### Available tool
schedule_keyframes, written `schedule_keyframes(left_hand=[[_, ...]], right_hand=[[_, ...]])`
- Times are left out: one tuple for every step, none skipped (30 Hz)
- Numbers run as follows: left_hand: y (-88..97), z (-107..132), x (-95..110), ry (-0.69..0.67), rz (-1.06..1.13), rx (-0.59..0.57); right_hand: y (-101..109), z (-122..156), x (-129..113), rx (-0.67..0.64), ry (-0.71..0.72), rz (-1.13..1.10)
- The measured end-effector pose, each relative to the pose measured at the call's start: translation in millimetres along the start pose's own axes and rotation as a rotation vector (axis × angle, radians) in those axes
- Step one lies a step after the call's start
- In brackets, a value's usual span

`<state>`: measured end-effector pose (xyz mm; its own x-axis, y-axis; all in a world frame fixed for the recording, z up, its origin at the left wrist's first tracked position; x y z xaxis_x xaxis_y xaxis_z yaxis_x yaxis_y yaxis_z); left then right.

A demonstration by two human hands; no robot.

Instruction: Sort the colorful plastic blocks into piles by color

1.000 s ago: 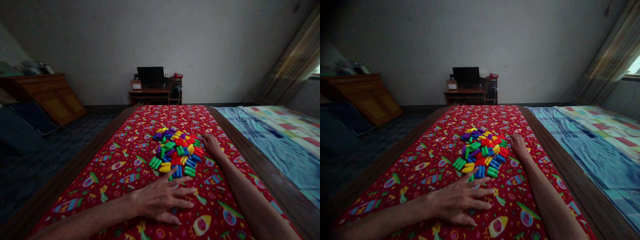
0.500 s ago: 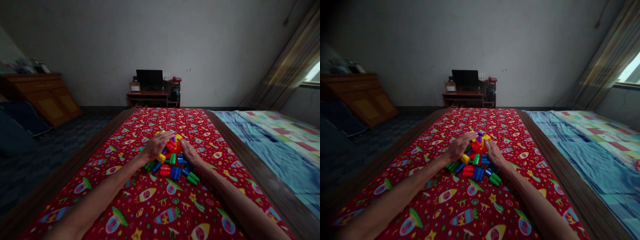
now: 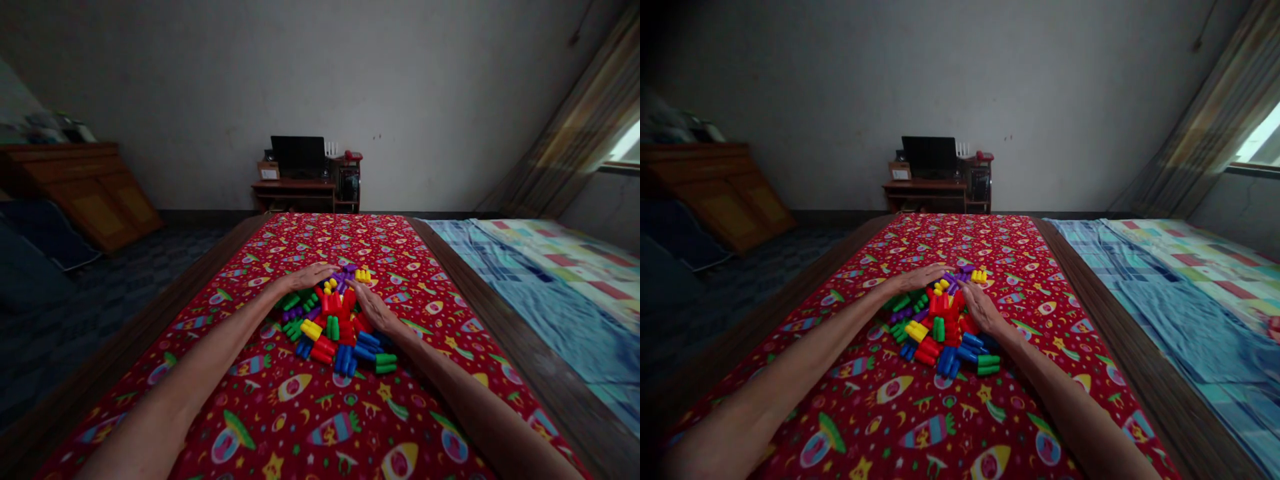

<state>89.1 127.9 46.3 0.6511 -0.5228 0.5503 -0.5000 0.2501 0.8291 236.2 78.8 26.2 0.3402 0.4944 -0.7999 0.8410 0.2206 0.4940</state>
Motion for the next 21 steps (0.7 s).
schedule_keyframes(left_hand=[[1.2, 9.9, 2.1, 0.002, -0.010, -0.003], [3.2, 20.5, 4.1, 0.013, -0.028, 0.009], [6.0, 31.6, 7.5, 0.022, -0.053, 0.041], [9.1, 42.8, 13.4, 0.024, -0.086, 0.091], [11.3, 53.8, 22.6, 0.014, -0.126, 0.150], [10.8, 64.0, 35.1, -0.011, -0.170, 0.200], [5.8, 72.4, 50.2, -0.051, -0.212, 0.216], [-3.3, 78.7, 66.2, -0.099, -0.249, 0.200], [-15.6, 83.2, 82.5, -0.158, -0.289, 0.154], [-29.3, 86.2, 96.5, -0.210, -0.330, 0.091], [-38.6, 87.8, 105.9, -0.230, -0.363, 0.063], [-45.6, 88.2, 111.7, -0.238, -0.395, 0.045], [-49.1, 87.6, 114.0, -0.232, -0.420, 0.049], [-49.5, 86.8, 113.7, -0.223, -0.440, 0.069], [-48.2, 86.1, 111.8, -0.217, -0.454, 0.094], [-45.7, 85.9, 109.2, -0.217, -0.462, 0.121], [-42.5, 86.3, 106.4, -0.224, -0.464, 0.149], [-38.9, 87.1, 103.6, -0.232, -0.460, 0.179], [-35.2, 88.2, 101.2, -0.244, -0.453, 0.209], [-31.9, 89.4, 99.5, -0.259, -0.445, 0.237], [-29.0, 90.5, 98.2, -0.274, -0.435, 0.263]], right_hand=[[-0.4, 0.6, -7.1, -0.015, 0.006, -0.021], [2.3, 0.2, -12.4, -0.016, 0.006, -0.034], [8.5, -1.2, -14.7, 0.003, -0.002, -0.036], [18.0, -3.7, -13.7, 0.043, -0.015, -0.021], [29.5, -7.0, -9.9, 0.098, -0.031, 0.015], [41.1, -10.8, -4.0, 0.151, -0.045, 0.072], [50.9, -15.3, 2.5, 0.190, -0.053, 0.144], [57.3, -20.5, 8.8, 0.205, -0.053, 0.222], [59.5, -26.4, 14.6, 0.189, -0.045, 0.295], [57.4, -32.4, 19.4, 0.142, -0.028, 0.354], [51.6, -38.1, 22.9, 0.072, -0.002, 0.392], [44.3, -42.7, 25.3, -0.003, 0.026, 0.412], [37.8, -46.3, 27.2, -0.065, 0.047, 0.422], [34.0, -49.2, 29.4, -0.103, 0.056, 0.431], [34.4, -51.7, 32.5, -0.107, 0.051, 0.445], [39.7, -53.8, 37.0, -0.074, 0.032, 0.471], [49.6, -55.0, 43.1, -0.016, 0.000, 0.505], [63.3, -54.9, 50.5, 0.059, -0.037, 0.543], [79.8, -53.1, 58.6, 0.143, -0.073, 0.582], [98.6, -49.5, 67.2, 0.235, -0.109, 0.622], [118.4, -44.2, 76.3, 0.327, -0.147, 0.662]])
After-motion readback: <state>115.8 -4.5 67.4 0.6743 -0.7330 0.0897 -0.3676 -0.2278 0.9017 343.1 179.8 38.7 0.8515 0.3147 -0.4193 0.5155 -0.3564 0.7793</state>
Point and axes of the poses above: each hand's wrist, its own z-axis away from the middle knuckle, its own y-axis out of the back of the hand, x = y × z, the point moved 9 cm from there along -z, towards the middle knuckle, and after that the axes turned 1 degree about -y, right-handed, at the moved point
